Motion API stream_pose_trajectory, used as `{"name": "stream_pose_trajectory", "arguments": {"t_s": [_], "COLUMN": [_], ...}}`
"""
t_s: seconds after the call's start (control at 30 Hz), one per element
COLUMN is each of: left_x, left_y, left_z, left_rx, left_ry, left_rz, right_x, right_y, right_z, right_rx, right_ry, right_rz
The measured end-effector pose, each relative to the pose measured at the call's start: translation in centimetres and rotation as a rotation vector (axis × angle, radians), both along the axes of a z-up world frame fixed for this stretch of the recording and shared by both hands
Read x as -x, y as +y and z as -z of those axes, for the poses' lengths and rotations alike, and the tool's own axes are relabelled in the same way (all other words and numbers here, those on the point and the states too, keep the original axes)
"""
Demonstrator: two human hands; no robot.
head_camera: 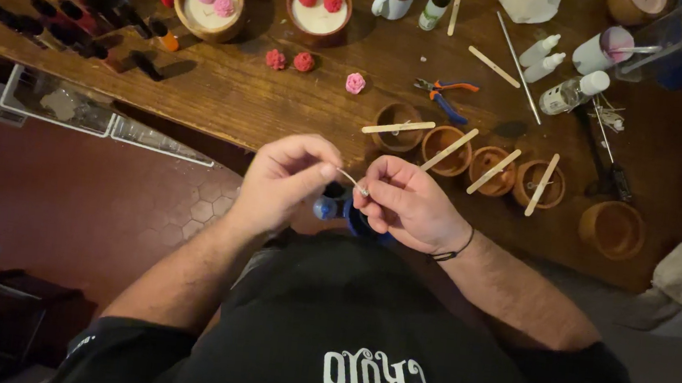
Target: Preparing clay pots, wicks, and adding fragrance or dye for candle making.
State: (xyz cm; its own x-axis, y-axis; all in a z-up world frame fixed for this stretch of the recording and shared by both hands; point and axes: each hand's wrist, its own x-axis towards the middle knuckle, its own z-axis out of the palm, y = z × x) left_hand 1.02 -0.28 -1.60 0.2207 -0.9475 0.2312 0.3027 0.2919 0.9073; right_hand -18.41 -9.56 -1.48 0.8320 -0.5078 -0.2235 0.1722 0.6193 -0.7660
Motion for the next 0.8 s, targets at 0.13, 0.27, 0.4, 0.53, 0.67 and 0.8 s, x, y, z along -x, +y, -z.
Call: {"name": "stream_pose_trajectory", "arguments": {"t_s": [0.13, 0.27, 0.4, 0.53, 0.67, 0.8], "left_x": [-1.1, -1.8, -0.4, 0.4, 1.0, 0.4], "left_y": [0.3, 0.6, 0.7, 0.8, 0.8, 1.1], "left_z": [-0.2, -1.8, -3.1, -1.5, -1.6, 0.1], "left_rx": [-0.054, 0.050, 0.109, 0.149, 0.119, 0.085], "left_ry": [0.073, -0.382, -0.762, -0.993, -0.901, -0.789], "left_rz": [-0.039, -0.031, -0.045, -0.077, -0.055, -0.044], "right_x": [0.2, -0.1, 0.1, 0.6, 0.9, 1.1], "right_y": [-0.1, 0.2, 0.1, 0.1, 0.2, -0.8], "right_z": [-0.1, -1.4, -1.7, -2.2, -3.5, -5.3], "right_rx": [0.008, 0.080, 0.277, 0.542, 0.676, 0.757], "right_ry": [0.027, 0.084, 0.186, 0.313, 0.402, 0.452], "right_rz": [0.017, 0.045, 0.051, -0.037, -0.058, -0.079]}}
